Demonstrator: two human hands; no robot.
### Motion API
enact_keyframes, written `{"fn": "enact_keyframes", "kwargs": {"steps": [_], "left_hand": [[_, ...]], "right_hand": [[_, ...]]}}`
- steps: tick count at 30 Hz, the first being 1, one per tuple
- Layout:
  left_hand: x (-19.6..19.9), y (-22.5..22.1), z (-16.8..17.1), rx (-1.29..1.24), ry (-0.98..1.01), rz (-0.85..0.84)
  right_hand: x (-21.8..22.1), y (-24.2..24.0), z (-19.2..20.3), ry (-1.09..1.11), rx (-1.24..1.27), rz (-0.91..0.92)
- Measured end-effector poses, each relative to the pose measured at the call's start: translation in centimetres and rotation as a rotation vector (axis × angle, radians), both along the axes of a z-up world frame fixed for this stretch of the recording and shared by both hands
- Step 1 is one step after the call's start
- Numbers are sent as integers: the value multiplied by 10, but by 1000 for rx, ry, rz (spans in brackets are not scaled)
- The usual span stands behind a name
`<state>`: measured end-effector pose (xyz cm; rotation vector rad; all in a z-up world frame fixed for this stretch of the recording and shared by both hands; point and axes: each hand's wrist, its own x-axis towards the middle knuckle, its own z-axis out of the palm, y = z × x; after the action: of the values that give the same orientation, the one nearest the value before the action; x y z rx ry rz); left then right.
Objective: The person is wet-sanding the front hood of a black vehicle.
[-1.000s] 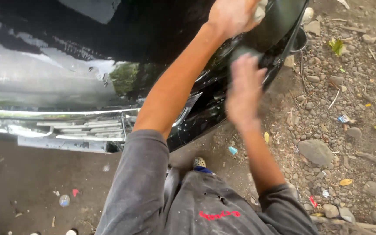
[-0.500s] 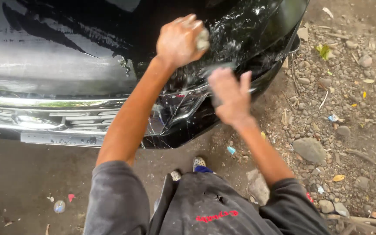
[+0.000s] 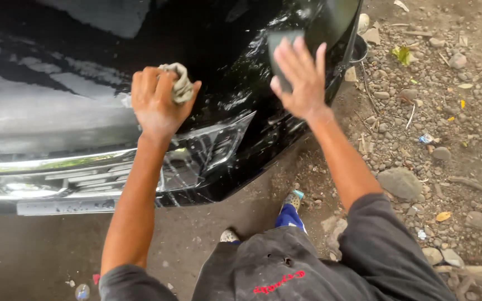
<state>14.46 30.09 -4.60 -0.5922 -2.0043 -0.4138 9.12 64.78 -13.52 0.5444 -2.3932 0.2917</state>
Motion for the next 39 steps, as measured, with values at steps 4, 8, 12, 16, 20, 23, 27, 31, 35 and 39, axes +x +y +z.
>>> {"fn": "enact_keyframes", "kwargs": {"steps": [4, 8, 12, 16, 20, 23, 27, 31, 35, 39], "left_hand": [[10, 43, -4, -31, 30, -4], [-20, 125, 15, -72, -2, -47], [-52, 205, 25, -152, -71, -129], [-95, 260, 38, -224, -57, -163], [-124, 289, 50, -208, -64, -191], [-136, 295, 57, -216, -152, -196], [-132, 297, 49, -179, -183, -152], [-137, 294, 50, -129, -164, -123], [-125, 296, 46, -115, -209, -90], [-136, 305, 48, -53, -169, -5]], "right_hand": [[-39, 26, 46, -257, -257, -184], [-2, 28, 29, -88, -218, 5], [-115, 143, 52, -221, -180, 32], [-264, 288, 3, -716, -424, -181], [-214, 330, -52, -427, -1558, 342], [-198, 345, -94, -440, -2004, 256], [-185, 335, -65, -545, -1629, 267], [-145, 241, 56, -485, -643, 330], [-115, 191, 51, -284, -251, 491], [-276, 252, 74, -365, -151, 439]]}}
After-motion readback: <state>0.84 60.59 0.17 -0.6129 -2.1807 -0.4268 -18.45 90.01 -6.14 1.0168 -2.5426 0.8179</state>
